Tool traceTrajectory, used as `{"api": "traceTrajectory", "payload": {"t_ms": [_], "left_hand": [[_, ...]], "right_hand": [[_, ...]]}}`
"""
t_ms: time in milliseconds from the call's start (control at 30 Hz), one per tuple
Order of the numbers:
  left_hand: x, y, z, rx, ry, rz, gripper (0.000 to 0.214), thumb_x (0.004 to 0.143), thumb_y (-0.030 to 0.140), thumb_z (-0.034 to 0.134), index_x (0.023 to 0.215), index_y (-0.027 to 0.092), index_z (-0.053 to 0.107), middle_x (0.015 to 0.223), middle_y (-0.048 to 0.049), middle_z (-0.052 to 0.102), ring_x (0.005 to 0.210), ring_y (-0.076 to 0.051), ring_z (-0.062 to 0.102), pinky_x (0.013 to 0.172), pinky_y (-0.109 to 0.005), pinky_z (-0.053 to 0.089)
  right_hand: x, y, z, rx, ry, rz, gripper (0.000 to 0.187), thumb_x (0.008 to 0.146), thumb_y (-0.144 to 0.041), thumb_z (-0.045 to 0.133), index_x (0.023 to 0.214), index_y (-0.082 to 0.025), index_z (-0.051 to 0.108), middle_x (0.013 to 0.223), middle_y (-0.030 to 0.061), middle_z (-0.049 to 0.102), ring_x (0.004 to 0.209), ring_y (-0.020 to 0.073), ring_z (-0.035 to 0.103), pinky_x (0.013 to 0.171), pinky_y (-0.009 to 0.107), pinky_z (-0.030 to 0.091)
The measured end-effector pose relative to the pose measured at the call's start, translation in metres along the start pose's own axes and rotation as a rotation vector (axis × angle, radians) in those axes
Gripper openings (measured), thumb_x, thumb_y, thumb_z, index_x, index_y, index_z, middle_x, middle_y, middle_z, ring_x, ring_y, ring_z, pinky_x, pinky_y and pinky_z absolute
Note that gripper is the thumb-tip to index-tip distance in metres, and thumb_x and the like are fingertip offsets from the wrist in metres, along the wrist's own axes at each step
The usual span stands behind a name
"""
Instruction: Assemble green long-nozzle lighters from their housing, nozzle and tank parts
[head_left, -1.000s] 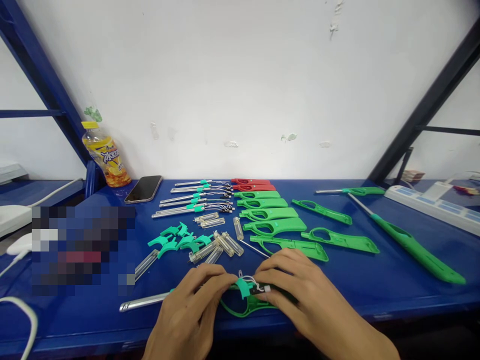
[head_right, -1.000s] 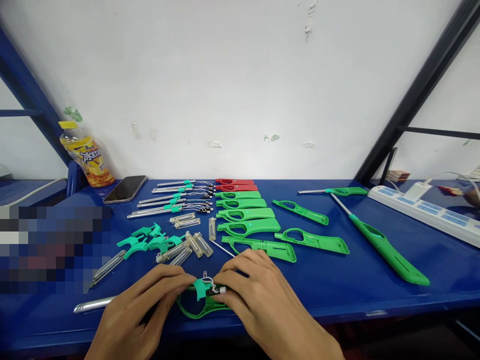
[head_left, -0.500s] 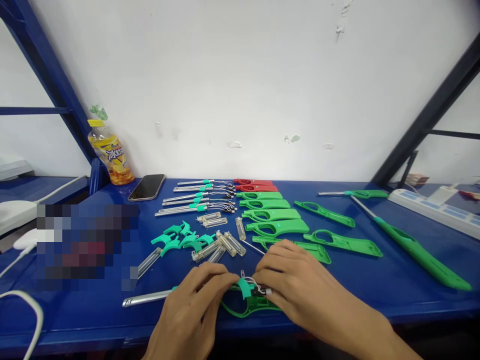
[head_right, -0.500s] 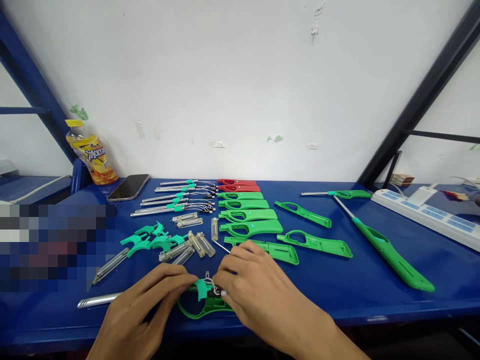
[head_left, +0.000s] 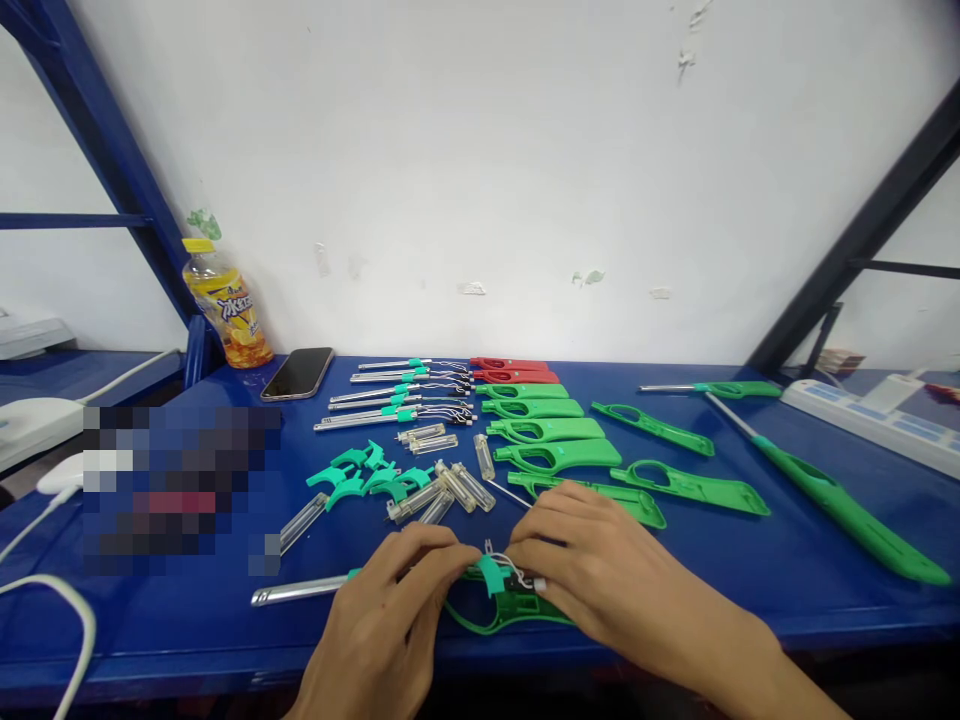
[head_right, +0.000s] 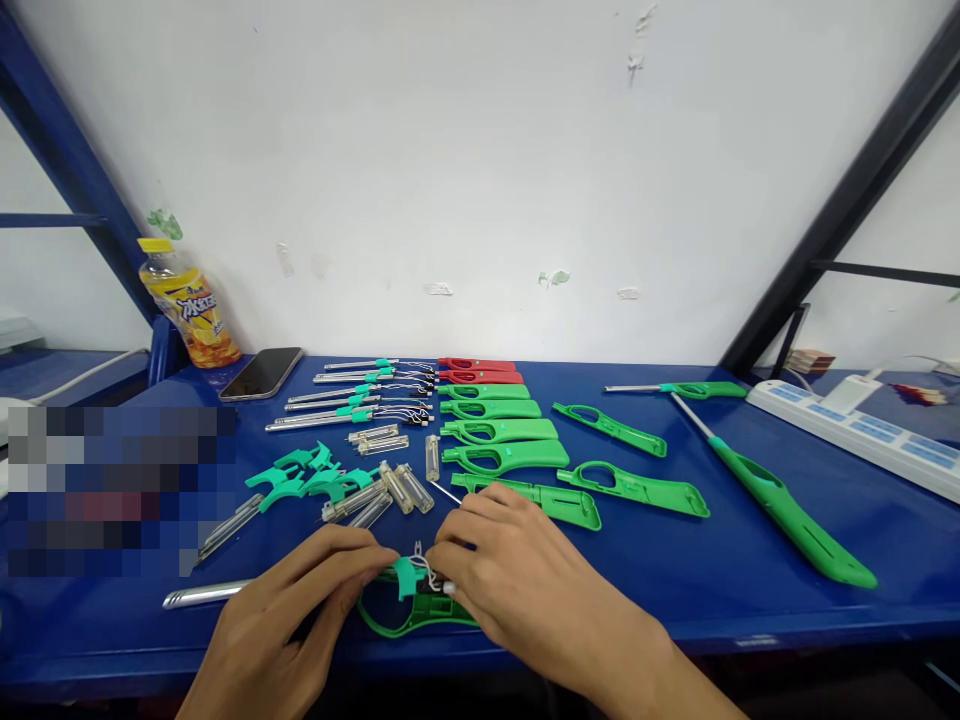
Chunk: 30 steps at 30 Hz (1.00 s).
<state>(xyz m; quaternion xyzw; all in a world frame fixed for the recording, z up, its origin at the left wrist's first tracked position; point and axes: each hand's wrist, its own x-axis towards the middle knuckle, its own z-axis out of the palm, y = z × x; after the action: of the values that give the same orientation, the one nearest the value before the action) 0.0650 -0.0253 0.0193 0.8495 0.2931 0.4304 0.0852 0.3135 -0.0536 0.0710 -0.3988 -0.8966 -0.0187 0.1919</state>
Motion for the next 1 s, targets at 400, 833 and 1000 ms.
{"api": "traceTrajectory", "payload": {"t_ms": [400, 833, 1000], "left_hand": [[-0.0013, 0.0006, 0.0003, 0.002, 0.015, -0.008, 0.031, 0.109, 0.008, 0.051, 0.123, 0.027, 0.071, 0.111, -0.0029, 0.073, 0.095, -0.014, 0.075, 0.082, -0.022, 0.062], [0.0031, 0.0009, 0.0003, 0.014, 0.046, 0.028, 0.03, 0.108, 0.007, 0.051, 0.118, 0.025, 0.073, 0.107, -0.0036, 0.074, 0.091, -0.014, 0.076, 0.079, -0.021, 0.063], [-0.0036, -0.0008, -0.0006, 0.016, 0.002, 0.005, 0.032, 0.108, 0.007, 0.051, 0.123, 0.026, 0.071, 0.113, -0.0036, 0.073, 0.097, -0.015, 0.076, 0.084, -0.022, 0.062]], "right_hand": [[-0.0001, -0.0006, -0.0005, 0.037, -0.04, 0.007, 0.008, 0.1, -0.013, 0.074, 0.105, -0.019, 0.073, 0.098, 0.0005, 0.078, 0.084, 0.0209, 0.068, 0.082, 0.037, 0.045], [-0.0011, 0.002, 0.0015, 0.019, -0.061, 0.007, 0.016, 0.098, -0.012, 0.077, 0.108, -0.023, 0.074, 0.099, -0.0022, 0.077, 0.088, 0.0195, 0.068, 0.083, 0.036, 0.044], [-0.0002, 0.0021, 0.002, -0.012, -0.037, -0.036, 0.011, 0.098, -0.015, 0.079, 0.106, -0.021, 0.075, 0.096, -0.001, 0.079, 0.086, 0.0199, 0.069, 0.081, 0.037, 0.043]]}}
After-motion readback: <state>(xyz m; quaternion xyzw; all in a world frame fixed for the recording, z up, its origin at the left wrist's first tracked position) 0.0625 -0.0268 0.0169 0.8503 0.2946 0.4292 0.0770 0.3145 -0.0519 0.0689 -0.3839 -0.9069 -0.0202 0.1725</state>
